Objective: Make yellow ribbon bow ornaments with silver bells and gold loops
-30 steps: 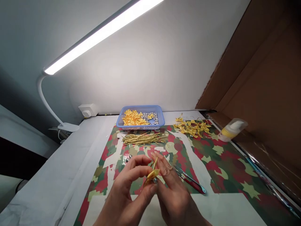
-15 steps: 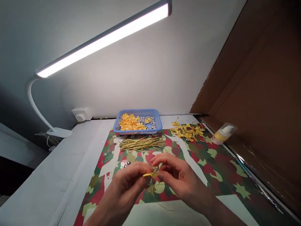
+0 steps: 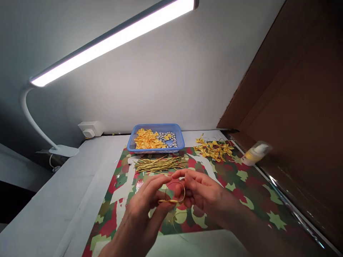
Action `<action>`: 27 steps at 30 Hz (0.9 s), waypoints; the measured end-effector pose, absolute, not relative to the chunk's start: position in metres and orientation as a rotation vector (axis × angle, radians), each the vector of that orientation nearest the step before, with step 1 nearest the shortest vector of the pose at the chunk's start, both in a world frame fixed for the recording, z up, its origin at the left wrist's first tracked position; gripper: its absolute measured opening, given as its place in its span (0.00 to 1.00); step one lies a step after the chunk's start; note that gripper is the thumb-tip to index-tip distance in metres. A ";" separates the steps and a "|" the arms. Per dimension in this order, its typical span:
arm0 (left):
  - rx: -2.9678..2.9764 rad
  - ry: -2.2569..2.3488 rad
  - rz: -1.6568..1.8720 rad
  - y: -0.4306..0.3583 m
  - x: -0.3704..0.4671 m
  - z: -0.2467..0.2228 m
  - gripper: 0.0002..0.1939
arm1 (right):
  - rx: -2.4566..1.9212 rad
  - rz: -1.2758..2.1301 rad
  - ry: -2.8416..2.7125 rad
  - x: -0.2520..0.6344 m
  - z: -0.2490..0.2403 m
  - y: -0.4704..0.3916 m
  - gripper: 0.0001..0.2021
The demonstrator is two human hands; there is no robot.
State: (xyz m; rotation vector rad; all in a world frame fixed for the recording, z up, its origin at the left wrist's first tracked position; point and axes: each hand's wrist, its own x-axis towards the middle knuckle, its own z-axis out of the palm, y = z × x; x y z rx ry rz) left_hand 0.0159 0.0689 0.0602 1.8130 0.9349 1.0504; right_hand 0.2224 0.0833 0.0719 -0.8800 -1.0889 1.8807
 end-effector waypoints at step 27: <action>1.768 0.855 0.981 0.079 0.033 0.031 0.39 | -1.073 1.649 -1.376 0.223 0.081 0.094 0.06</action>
